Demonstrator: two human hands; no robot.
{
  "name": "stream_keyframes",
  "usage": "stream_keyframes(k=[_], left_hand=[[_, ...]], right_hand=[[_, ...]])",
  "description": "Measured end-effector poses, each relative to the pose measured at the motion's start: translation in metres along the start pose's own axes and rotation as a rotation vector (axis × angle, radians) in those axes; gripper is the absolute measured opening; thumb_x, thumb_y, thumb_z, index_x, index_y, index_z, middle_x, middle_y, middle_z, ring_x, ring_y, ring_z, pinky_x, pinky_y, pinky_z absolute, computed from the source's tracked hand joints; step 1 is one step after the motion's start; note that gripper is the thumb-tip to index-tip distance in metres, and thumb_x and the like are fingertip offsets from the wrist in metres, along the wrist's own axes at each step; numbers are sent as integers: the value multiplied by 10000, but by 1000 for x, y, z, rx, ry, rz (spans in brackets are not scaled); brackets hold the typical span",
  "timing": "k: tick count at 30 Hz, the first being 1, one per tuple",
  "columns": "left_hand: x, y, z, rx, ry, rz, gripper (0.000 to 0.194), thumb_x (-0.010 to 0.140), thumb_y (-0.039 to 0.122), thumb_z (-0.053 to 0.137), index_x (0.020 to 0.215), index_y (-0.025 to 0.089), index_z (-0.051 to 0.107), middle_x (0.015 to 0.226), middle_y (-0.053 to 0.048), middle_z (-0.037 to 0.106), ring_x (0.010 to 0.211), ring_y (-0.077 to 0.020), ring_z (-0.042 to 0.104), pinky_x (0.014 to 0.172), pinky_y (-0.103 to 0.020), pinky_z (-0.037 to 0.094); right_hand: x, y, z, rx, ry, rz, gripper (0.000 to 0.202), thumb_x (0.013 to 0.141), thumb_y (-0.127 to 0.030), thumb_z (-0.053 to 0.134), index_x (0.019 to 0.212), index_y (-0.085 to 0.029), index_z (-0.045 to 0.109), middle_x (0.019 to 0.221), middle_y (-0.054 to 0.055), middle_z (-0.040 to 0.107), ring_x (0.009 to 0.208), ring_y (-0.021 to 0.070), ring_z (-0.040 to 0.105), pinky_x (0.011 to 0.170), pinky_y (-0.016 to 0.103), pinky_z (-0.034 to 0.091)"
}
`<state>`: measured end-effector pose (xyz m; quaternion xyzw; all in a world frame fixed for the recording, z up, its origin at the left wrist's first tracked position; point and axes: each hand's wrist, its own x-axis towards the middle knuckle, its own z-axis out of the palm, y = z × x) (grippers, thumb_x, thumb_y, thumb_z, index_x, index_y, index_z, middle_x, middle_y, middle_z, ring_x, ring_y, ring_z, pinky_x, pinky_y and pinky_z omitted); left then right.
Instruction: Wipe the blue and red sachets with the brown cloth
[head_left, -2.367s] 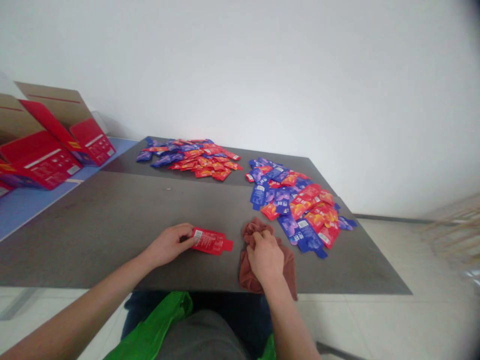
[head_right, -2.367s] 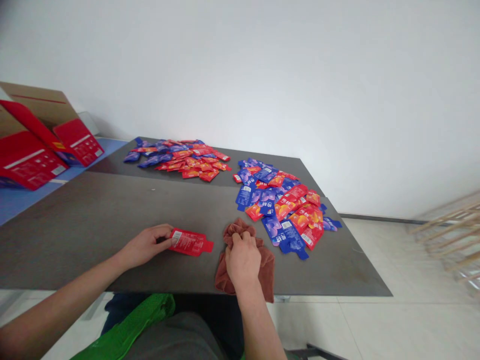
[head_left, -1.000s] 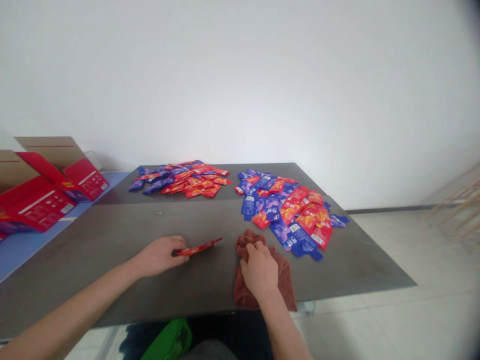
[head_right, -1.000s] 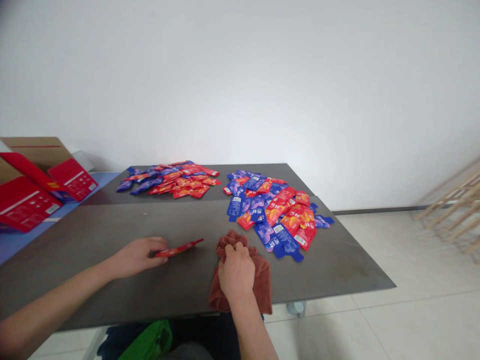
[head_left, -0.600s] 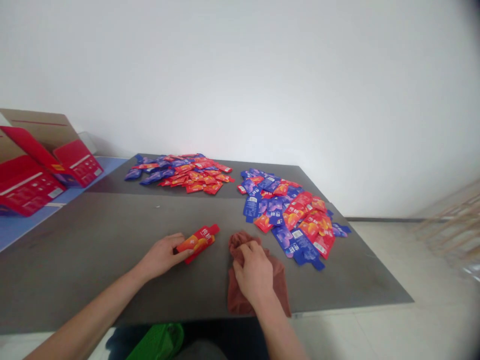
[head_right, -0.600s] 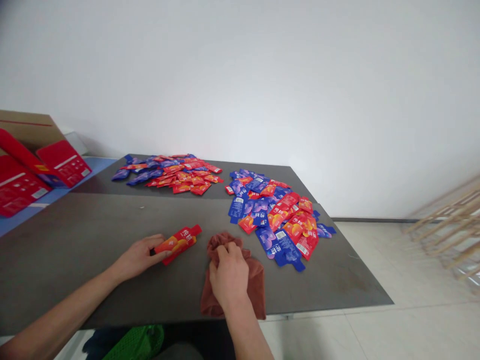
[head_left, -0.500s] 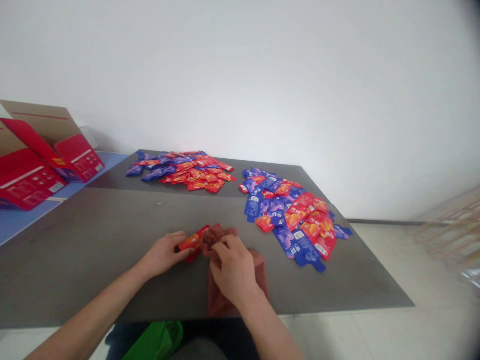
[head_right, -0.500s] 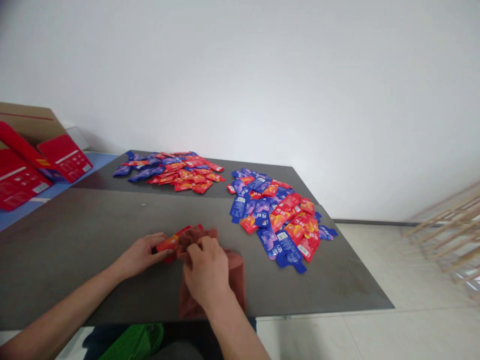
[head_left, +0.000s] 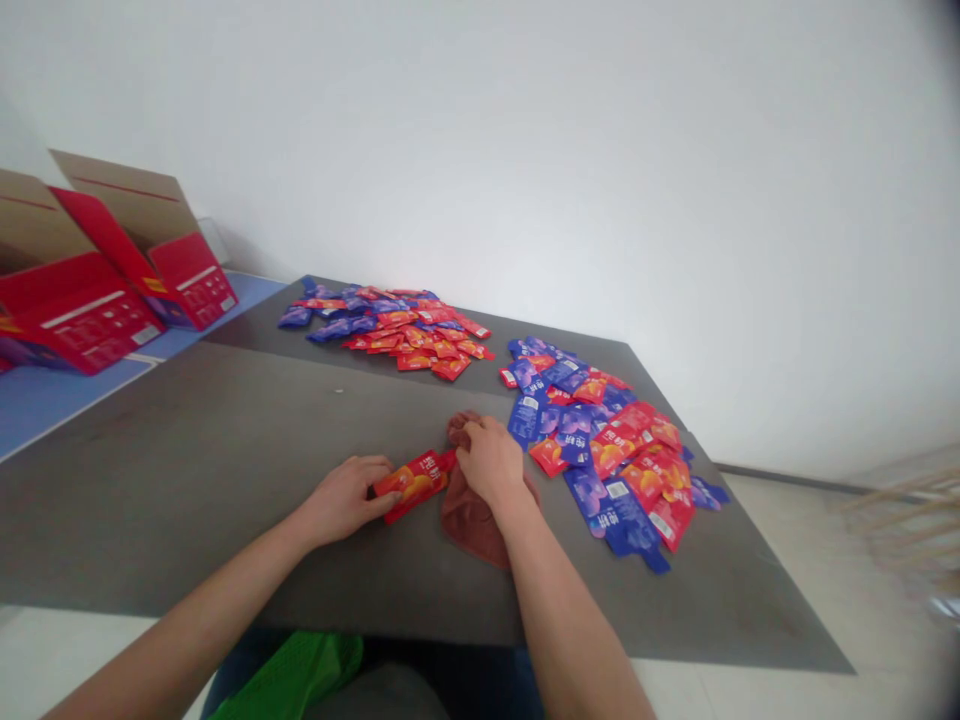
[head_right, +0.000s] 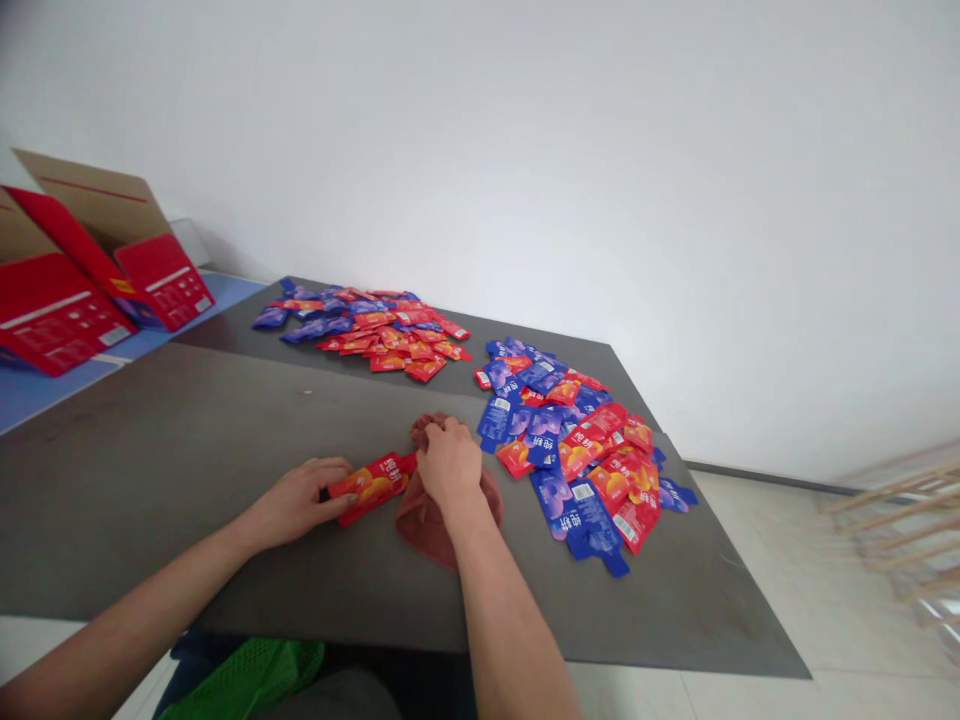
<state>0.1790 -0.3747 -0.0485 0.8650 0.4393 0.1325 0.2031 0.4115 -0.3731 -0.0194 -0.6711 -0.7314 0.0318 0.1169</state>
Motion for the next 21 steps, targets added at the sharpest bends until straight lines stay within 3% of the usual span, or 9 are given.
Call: stream_keyframes(k=[3, 6, 9, 11, 13, 17, 19, 21], left_hand=[[-2, -2, 3, -27, 28, -12, 216, 891, 366, 539, 813, 211, 667, 880, -36, 685, 872, -217, 631, 820, -315, 449], [-1, -3, 5, -28, 45, -63, 174, 855, 353, 571, 830, 209, 664, 939, -53, 699, 902, -239, 634, 814, -330, 451], [1, -2, 3, 0, 2, -45, 238, 893, 388, 529, 792, 208, 647, 908, -42, 676, 880, -229, 625, 817, -329, 438], [1, 1, 0, 1, -7, -27, 271, 915, 402, 499, 791, 210, 644, 877, -31, 656, 857, -216, 615, 810, -319, 430], [0, 2, -2, -12, 1, -26, 268, 909, 399, 503, 781, 209, 642, 864, -28, 649, 841, -210, 610, 794, -309, 428], [-2, 1, 1, -51, 18, -40, 214, 875, 357, 521, 779, 210, 644, 867, -37, 667, 857, -225, 620, 815, -317, 441], [-2, -1, 3, -55, 46, -71, 156, 837, 327, 544, 828, 212, 650, 916, -47, 686, 901, -243, 628, 839, -329, 449], [-1, -1, 3, -38, 46, -85, 150, 831, 324, 545, 834, 212, 645, 925, -52, 686, 914, -250, 630, 846, -334, 451]], right_hand=[[-27, -25, -1, 118, 76, -209, 153, 934, -307, 552, 1025, -251, 661, 1105, 54, 606, 1036, 201, 538, 855, 299, 456], [-37, -40, 11, 137, 2, -394, 152, 943, -330, 546, 1022, -275, 664, 1093, 37, 606, 1039, 198, 523, 876, 304, 454], [-14, -23, 18, 47, -50, -200, 187, 965, -310, 513, 1048, -252, 671, 1110, 62, 608, 1048, 211, 532, 839, 308, 465], [7, -6, 13, -1, -79, -54, 204, 968, -275, 500, 1058, -231, 677, 1127, 79, 612, 1043, 218, 546, 825, 312, 466], [16, 1, 4, -9, -80, -3, 202, 964, -260, 504, 1057, -223, 679, 1127, 81, 616, 1029, 214, 555, 830, 312, 463], [-14, -27, -1, 100, 68, -142, 170, 958, -303, 528, 1044, -234, 656, 1126, 67, 599, 1050, 205, 537, 843, 302, 459], [-34, -46, 8, 134, 52, -289, 178, 971, -346, 520, 1027, -243, 654, 1093, 58, 603, 1045, 210, 528, 846, 313, 460], [-39, -52, 18, 120, 10, -327, 194, 985, -363, 502, 1025, -245, 651, 1071, 54, 607, 1027, 214, 529, 830, 317, 466]])
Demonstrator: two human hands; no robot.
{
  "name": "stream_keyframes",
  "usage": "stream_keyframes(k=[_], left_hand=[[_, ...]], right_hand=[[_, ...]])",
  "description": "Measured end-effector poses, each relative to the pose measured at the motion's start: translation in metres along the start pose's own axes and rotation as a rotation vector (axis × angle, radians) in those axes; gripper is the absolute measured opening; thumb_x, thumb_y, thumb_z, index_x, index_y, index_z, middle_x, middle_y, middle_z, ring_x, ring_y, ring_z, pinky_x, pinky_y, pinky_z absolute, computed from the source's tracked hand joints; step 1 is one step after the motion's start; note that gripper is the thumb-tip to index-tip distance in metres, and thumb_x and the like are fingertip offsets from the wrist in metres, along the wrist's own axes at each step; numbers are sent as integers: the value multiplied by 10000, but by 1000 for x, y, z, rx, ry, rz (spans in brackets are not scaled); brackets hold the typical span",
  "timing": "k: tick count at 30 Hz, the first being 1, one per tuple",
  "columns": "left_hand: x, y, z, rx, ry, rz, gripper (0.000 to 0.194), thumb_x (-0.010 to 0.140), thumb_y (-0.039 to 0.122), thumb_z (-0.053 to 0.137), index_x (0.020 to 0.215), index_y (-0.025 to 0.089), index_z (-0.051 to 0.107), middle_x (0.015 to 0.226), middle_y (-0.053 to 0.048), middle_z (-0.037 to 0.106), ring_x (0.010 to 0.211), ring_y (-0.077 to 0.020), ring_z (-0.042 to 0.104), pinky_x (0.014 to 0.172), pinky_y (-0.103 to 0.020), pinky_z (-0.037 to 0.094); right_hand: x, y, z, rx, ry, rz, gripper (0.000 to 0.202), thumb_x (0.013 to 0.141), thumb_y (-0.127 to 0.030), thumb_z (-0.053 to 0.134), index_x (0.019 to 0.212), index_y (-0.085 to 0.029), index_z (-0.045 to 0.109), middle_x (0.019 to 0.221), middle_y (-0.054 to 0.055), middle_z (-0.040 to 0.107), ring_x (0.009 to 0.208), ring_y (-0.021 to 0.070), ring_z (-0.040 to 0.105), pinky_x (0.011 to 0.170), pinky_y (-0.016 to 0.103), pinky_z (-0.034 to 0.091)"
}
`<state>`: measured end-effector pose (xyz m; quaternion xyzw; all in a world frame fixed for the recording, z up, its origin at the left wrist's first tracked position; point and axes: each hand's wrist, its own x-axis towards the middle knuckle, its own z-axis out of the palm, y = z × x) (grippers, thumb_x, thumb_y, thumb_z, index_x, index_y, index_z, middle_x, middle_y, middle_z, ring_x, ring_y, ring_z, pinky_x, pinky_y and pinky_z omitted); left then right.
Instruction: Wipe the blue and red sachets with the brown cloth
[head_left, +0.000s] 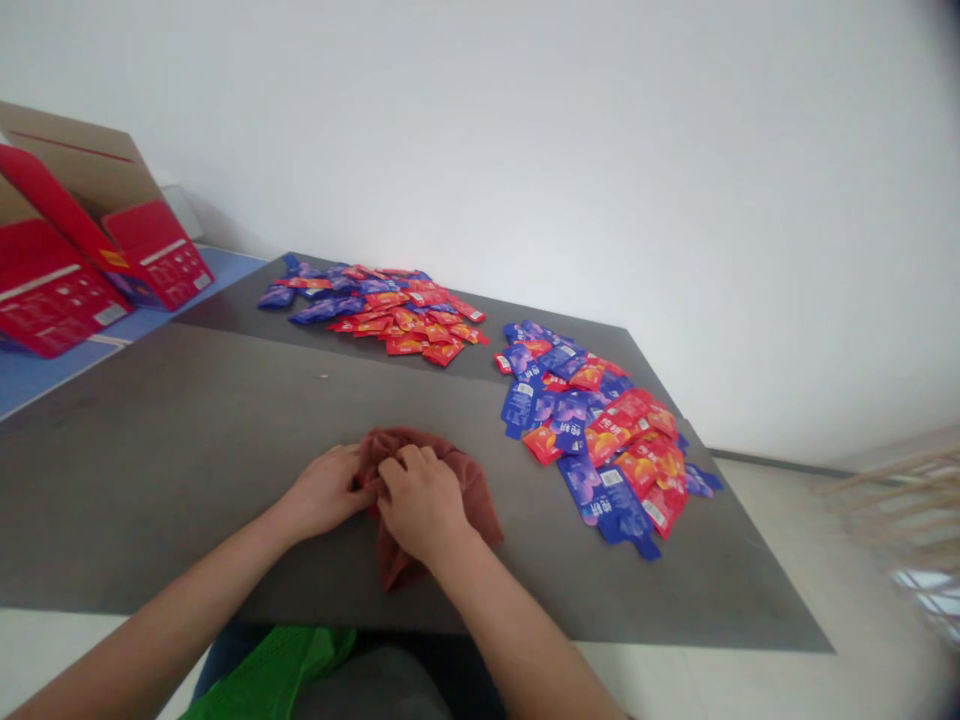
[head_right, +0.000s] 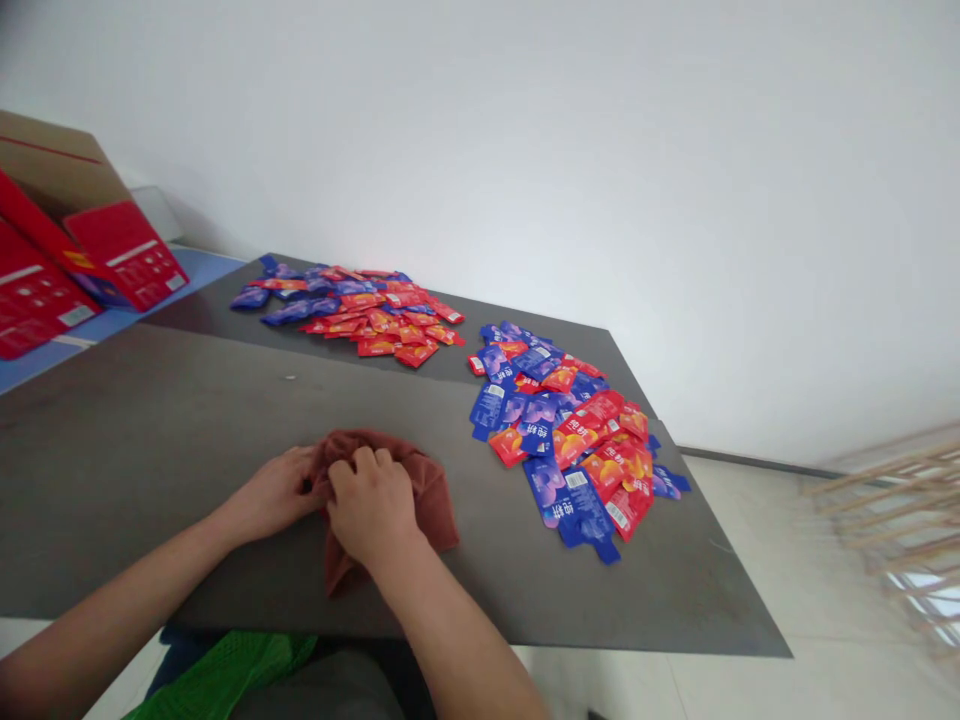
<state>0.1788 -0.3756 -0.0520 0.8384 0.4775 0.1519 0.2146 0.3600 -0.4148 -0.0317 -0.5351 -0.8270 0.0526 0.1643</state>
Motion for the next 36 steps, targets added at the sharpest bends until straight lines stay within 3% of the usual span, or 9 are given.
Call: stream_keyframes(k=[3, 7, 12, 14, 18, 22, 27, 30, 36], left_hand=[[2, 3, -3, 26, -54, 29, 233, 889, 362, 500, 768, 210, 629, 863, -37, 657, 854, -225, 623, 819, -323, 447], [1, 7, -7, 12, -39, 39, 266, 915, 375, 489, 752, 205, 612, 843, -25, 637, 807, -204, 613, 779, -304, 441], [-2, -1, -1, -10, -15, 29, 224, 890, 362, 498, 783, 206, 616, 880, -43, 664, 863, -232, 629, 814, -327, 457], [-1, -5, 1, 1, 3, 0, 166, 843, 335, 529, 832, 205, 632, 933, -60, 681, 912, -257, 630, 839, -347, 463], [1, -3, 0, 21, -36, 36, 232, 888, 378, 504, 784, 210, 626, 885, -44, 661, 869, -231, 619, 820, -327, 456], [1, 5, -6, -10, -32, 52, 318, 938, 432, 469, 775, 206, 624, 865, -29, 644, 822, -200, 611, 769, -296, 448], [-1, -1, -2, -31, -17, 19, 231, 897, 379, 501, 812, 213, 637, 887, -43, 665, 877, -232, 625, 800, -322, 463], [-1, -7, 2, -39, 17, -5, 162, 849, 319, 528, 889, 218, 648, 970, -55, 684, 944, -249, 626, 854, -339, 465], [1, 0, -3, -18, -31, 39, 340, 938, 451, 472, 764, 206, 631, 865, -33, 644, 812, -198, 603, 764, -296, 450]], right_hand=[[13, 28, 3, -76, -38, 177, 208, 996, -329, 476, 1061, -233, 648, 1100, 69, 608, 1043, 224, 535, 820, 325, 472], [34, 63, -19, -126, -85, 372, 200, 971, -265, 501, 1095, -202, 645, 1154, 100, 601, 1066, 232, 553, 825, 325, 474], [12, 11, -20, -7, 106, 194, 169, 967, -325, 514, 1079, -243, 611, 1160, 62, 583, 1084, 211, 530, 866, 315, 472], [3, -10, -7, 16, 60, 81, 171, 979, -360, 498, 1046, -254, 613, 1117, 48, 594, 1062, 216, 531, 836, 319, 485], [9, 10, 7, -25, -20, 218, 189, 992, -329, 471, 1078, -235, 611, 1113, 70, 599, 1045, 225, 541, 804, 327, 494], [26, 53, -10, -77, -23, 436, 206, 978, -248, 467, 1107, -199, 621, 1142, 105, 594, 1048, 229, 553, 798, 319, 486], [9, 8, -14, 28, 131, 242, 165, 970, -319, 506, 1056, -233, 618, 1145, 78, 582, 1072, 215, 530, 846, 314, 476], [-1, -15, 2, 47, 66, 108, 167, 972, -359, 514, 1037, -246, 618, 1090, 59, 594, 1044, 219, 533, 826, 324, 483], [23, 50, -6, -67, -4, 440, 211, 975, -269, 480, 1119, -210, 622, 1136, 98, 599, 1044, 235, 559, 788, 324, 487]])
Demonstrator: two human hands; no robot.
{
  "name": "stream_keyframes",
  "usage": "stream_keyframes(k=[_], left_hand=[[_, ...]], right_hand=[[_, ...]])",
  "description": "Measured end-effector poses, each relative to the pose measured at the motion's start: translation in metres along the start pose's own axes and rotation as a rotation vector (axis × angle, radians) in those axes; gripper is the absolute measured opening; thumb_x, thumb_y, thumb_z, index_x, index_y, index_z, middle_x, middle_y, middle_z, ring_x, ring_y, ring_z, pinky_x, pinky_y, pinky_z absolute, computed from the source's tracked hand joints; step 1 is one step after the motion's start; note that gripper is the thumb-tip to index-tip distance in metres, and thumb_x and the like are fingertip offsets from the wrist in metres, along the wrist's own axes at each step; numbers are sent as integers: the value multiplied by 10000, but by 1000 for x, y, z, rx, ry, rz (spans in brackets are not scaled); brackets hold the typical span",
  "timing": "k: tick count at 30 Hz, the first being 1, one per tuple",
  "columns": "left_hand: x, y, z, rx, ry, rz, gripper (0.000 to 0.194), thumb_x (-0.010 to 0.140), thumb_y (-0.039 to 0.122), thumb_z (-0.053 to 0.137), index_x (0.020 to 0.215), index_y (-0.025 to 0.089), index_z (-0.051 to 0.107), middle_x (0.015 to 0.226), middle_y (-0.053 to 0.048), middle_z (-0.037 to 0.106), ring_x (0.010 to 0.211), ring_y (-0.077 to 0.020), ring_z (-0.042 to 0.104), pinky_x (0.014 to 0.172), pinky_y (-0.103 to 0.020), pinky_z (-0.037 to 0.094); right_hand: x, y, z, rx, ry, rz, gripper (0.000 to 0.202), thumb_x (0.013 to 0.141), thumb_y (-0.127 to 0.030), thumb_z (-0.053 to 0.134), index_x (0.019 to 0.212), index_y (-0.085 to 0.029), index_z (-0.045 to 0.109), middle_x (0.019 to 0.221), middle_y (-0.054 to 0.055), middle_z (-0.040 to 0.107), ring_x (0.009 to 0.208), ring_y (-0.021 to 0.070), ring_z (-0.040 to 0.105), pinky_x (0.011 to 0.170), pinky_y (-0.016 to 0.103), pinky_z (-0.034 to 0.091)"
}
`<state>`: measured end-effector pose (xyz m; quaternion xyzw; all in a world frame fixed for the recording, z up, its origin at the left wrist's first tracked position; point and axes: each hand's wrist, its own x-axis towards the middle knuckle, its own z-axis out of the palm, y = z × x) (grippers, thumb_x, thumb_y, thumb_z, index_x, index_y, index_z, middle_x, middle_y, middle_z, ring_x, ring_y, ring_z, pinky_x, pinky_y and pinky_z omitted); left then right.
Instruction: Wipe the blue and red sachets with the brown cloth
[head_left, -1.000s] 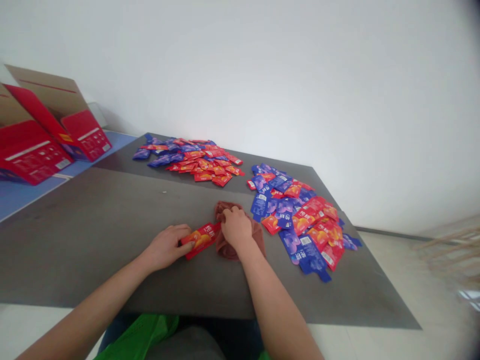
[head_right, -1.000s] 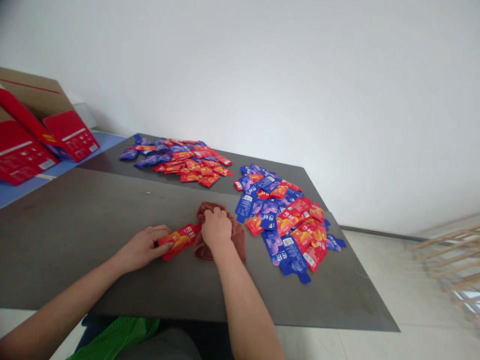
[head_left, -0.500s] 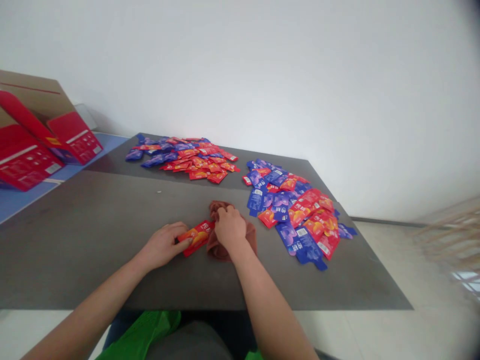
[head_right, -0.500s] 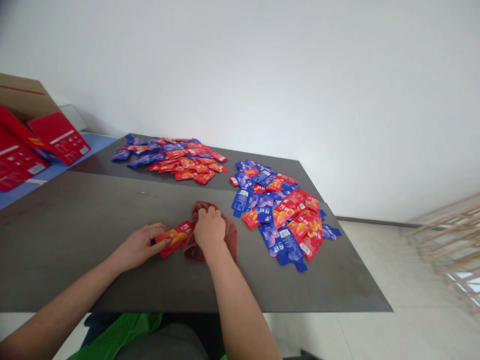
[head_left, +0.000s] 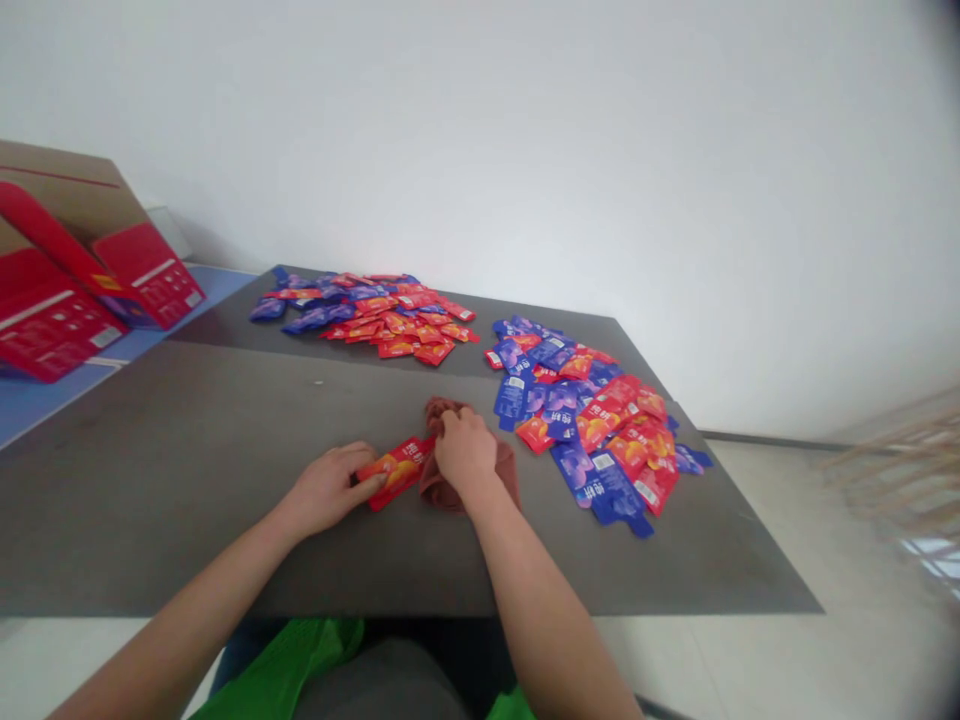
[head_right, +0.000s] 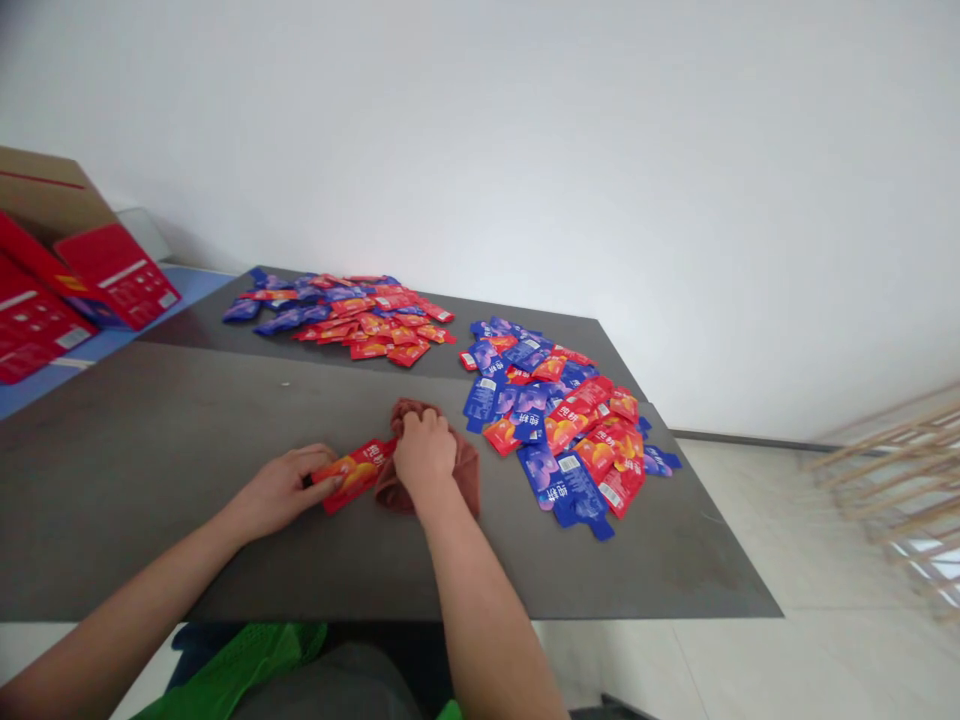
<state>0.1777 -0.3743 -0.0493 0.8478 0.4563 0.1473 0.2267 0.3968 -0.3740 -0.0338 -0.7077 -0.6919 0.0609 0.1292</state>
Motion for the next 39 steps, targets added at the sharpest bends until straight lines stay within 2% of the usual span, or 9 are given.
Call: stream_keyframes(k=[3, 8, 16, 20, 24, 28, 32, 35, 39], left_hand=[[-1, 3, -2, -9, 7, -6, 344, 941, 456, 467, 771, 207, 632, 857, -32, 640, 811, -199, 600, 754, -292, 447], [0, -3, 1, -15, 9, 18, 256, 905, 406, 515, 787, 211, 632, 915, -36, 658, 884, -213, 606, 827, -310, 451], [0, 4, -3, -21, -14, 4, 341, 950, 448, 472, 777, 199, 628, 869, -32, 637, 813, -192, 599, 759, -286, 441], [-1, 0, -1, -12, 8, 25, 313, 947, 427, 483, 781, 201, 622, 853, -28, 632, 815, -195, 598, 777, -295, 444], [0, -4, 2, 0, 13, 58, 287, 931, 409, 501, 761, 204, 607, 854, -25, 630, 837, -206, 603, 774, -295, 450], [1, -2, 0, 1, -8, 43, 339, 962, 442, 464, 776, 203, 616, 865, -24, 630, 831, -197, 604, 771, -287, 443], [-1, 1, -2, -26, 5, 38, 366, 966, 458, 458, 749, 198, 597, 857, -19, 629, 803, -183, 600, 741, -272, 433], [-2, -2, -1, -33, 16, 38, 356, 959, 458, 463, 755, 200, 601, 852, -21, 633, 801, -188, 602, 737, -274, 440], [0, -4, 1, -38, 19, 51, 308, 931, 436, 494, 751, 211, 602, 834, -24, 632, 820, -204, 603, 756, -288, 459]], right_hand=[[0, 0, -10, 33, 64, -2, 193, 967, -267, 487, 1081, -210, 631, 1131, 94, 603, 1046, 231, 559, 776, 310, 479], [-42, -35, 4, 87, 57, -303, 172, 974, -350, 500, 1041, -256, 628, 1103, 58, 604, 1048, 221, 529, 813, 323, 470], [6, 14, -10, -33, 11, 11, 204, 953, -238, 496, 1076, -208, 656, 1139, 94, 618, 1056, 247, 553, 773, 329, 481], [-25, -10, -15, 65, 127, -98, 179, 959, -299, 507, 1047, -232, 649, 1127, 77, 610, 1044, 224, 543, 793, 317, 470], [-53, -37, 2, 88, 48, -301, 187, 972, -364, 508, 1024, -256, 651, 1069, 54, 615, 1027, 224, 533, 803, 327, 465], [-22, -9, 9, 15, -1, -106, 220, 989, -340, 478, 1079, -241, 652, 1106, 78, 617, 1041, 227, 544, 792, 322, 469], [11, 19, -10, -23, -5, 19, 199, 942, -240, 512, 1066, -206, 665, 1130, 96, 624, 1053, 239, 559, 776, 312, 466], [-4, 4, -20, 17, 68, -29, 174, 941, -277, 525, 1043, -219, 654, 1115, 83, 618, 1032, 229, 558, 771, 309, 464], [-42, -33, -6, 78, 95, -305, 184, 979, -357, 493, 1021, -260, 644, 1088, 48, 614, 1022, 219, 542, 778, 316, 464]])
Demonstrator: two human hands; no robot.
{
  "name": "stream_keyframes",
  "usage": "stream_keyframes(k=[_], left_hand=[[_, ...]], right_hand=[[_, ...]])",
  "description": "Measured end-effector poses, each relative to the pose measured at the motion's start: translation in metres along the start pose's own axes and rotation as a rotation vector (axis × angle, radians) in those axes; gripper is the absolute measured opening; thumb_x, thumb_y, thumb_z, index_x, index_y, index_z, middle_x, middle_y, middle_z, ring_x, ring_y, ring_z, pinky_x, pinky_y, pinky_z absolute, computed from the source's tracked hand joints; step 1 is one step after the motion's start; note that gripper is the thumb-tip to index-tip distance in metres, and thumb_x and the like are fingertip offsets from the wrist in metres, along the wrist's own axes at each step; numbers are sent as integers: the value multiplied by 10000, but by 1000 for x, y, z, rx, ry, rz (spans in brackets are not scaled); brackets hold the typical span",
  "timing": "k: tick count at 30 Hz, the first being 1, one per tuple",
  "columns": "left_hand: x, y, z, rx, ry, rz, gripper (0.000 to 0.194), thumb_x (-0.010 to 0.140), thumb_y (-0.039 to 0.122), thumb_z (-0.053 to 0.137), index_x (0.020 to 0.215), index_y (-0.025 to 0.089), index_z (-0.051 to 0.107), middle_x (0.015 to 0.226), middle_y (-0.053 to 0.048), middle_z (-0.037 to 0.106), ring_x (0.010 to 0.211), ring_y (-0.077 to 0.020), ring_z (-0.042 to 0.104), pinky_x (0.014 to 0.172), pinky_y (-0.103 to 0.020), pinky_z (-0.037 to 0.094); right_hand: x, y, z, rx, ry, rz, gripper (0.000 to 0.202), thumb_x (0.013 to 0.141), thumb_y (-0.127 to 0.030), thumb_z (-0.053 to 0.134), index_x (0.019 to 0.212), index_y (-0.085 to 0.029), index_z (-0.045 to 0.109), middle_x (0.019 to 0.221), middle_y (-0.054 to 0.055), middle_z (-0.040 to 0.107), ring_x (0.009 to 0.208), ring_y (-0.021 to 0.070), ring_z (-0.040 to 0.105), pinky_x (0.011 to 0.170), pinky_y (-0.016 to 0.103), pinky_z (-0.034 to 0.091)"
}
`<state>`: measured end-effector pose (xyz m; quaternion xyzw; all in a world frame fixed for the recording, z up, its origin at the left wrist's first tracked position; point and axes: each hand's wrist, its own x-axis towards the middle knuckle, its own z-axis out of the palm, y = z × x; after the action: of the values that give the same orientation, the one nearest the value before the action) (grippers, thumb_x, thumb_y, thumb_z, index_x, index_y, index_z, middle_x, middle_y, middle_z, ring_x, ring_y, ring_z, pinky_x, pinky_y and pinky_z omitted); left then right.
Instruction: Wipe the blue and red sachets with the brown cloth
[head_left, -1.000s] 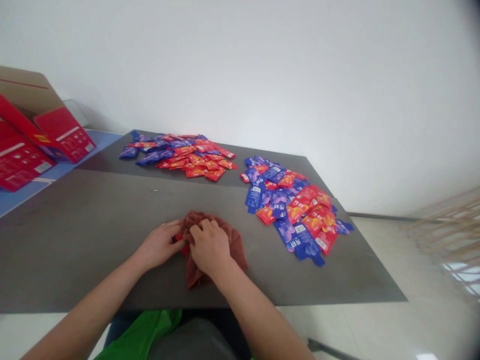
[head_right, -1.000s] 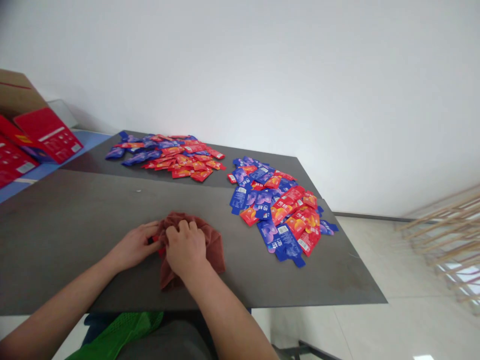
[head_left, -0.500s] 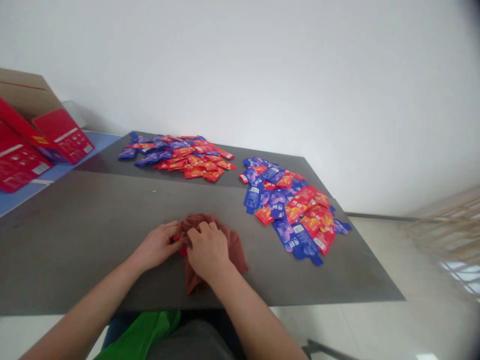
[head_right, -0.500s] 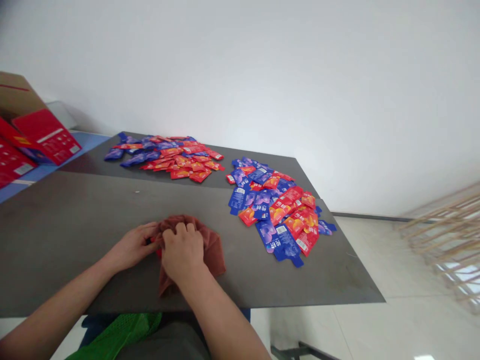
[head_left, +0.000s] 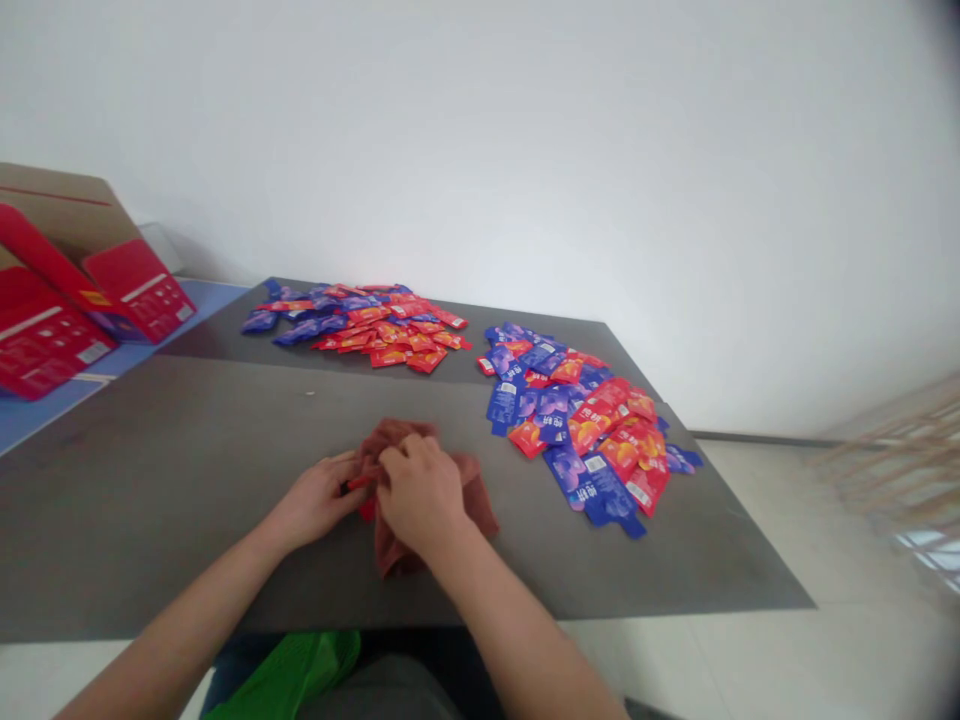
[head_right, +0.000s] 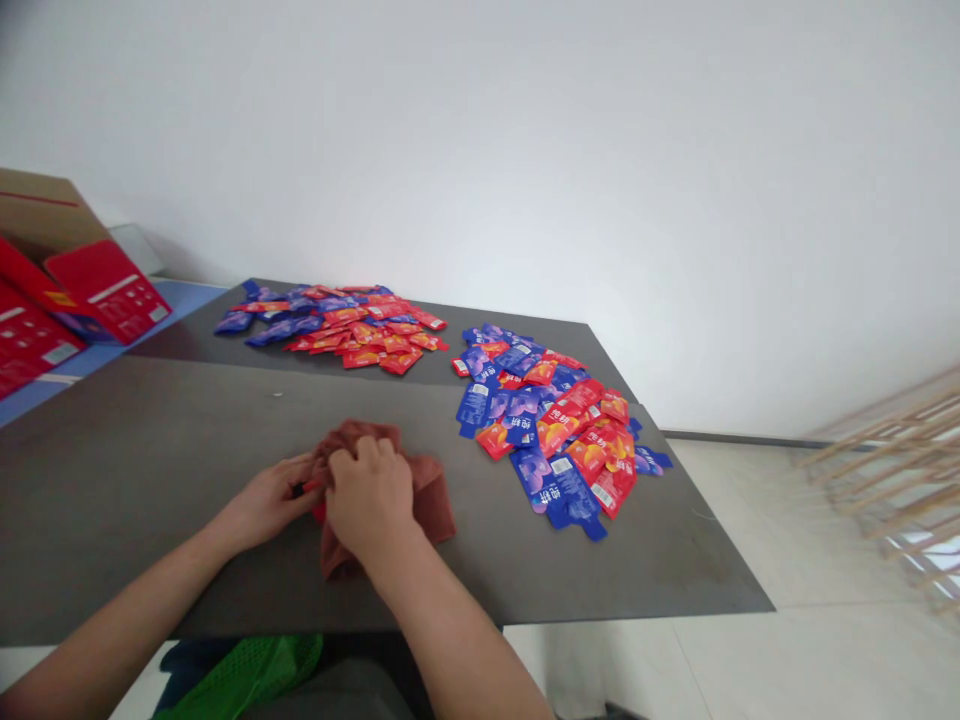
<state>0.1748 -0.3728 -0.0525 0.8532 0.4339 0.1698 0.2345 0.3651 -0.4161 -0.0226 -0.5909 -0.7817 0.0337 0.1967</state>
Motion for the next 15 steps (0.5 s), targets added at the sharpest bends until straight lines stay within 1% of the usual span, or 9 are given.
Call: stream_keyframes(k=[1, 2, 4, 6, 8, 9, 11, 13, 15], left_hand=[[1, 0, 0, 2, 1, -2, 311, 931, 435, 494, 741, 211, 597, 830, -24, 630, 825, -206, 602, 759, -289, 460], [1, 0, 0, 4, -3, -5, 322, 936, 439, 488, 736, 210, 594, 830, -24, 627, 828, -205, 601, 762, -289, 460], [2, 2, -1, 10, -18, -11, 358, 954, 456, 465, 734, 205, 594, 832, -24, 621, 820, -198, 599, 766, -287, 455], [1, 3, -2, 6, -28, -11, 373, 962, 461, 456, 738, 199, 597, 843, -24, 620, 809, -190, 597, 761, -281, 450], [1, 3, -2, -3, -23, -12, 363, 960, 453, 465, 739, 198, 598, 856, -24, 625, 805, -186, 598, 751, -276, 447], [0, 3, -2, -6, -17, -12, 358, 958, 447, 469, 734, 198, 595, 855, -23, 626, 804, -186, 598, 747, -275, 447], [-1, 1, -1, -11, -8, -5, 341, 951, 435, 479, 728, 202, 591, 846, -21, 630, 803, -188, 599, 748, -278, 448], [-1, -1, 0, -16, -8, 8, 304, 936, 419, 503, 738, 206, 594, 852, -20, 636, 823, -195, 603, 771, -285, 451], [0, -3, 1, -13, -15, 9, 289, 929, 415, 516, 745, 207, 598, 857, -20, 637, 842, -200, 606, 786, -290, 450]], right_hand=[[-2, -4, 6, -2, -26, -29, 193, 986, -355, 483, 1015, -260, 648, 1075, 48, 617, 1018, 219, 542, 781, 319, 465], [-1, -2, 11, -12, -52, -14, 201, 990, -347, 476, 1015, -256, 654, 1069, 52, 621, 1016, 221, 544, 782, 321, 467], [8, 14, 15, -45, -95, 109, 206, 985, -316, 478, 1042, -246, 663, 1088, 68, 623, 1030, 226, 546, 782, 319, 470], [23, 37, 11, -77, -127, 244, 220, 974, -273, 478, 1083, -237, 666, 1127, 86, 619, 1053, 231, 546, 775, 314, 472], [34, 51, 2, -88, -131, 281, 211, 958, -243, 493, 1068, -221, 671, 1130, 97, 621, 1055, 233, 549, 770, 311, 471], [35, 51, -2, -84, -114, 273, 196, 950, -245, 507, 1057, -219, 670, 1127, 95, 621, 1054, 232, 548, 771, 309, 470], [25, 38, -5, -57, -52, 206, 168, 944, -285, 536, 1046, -230, 659, 1119, 82, 616, 1052, 226, 540, 784, 307, 467], [9, 16, -1, -26, -2, 86, 168, 959, -336, 531, 1036, -246, 651, 1107, 67, 611, 1045, 223, 531, 802, 316, 464], [-3, 1, 7, -21, -28, -13, 177, 976, -337, 505, 1012, -251, 655, 1085, 63, 614, 1030, 227, 529, 809, 331, 461]])
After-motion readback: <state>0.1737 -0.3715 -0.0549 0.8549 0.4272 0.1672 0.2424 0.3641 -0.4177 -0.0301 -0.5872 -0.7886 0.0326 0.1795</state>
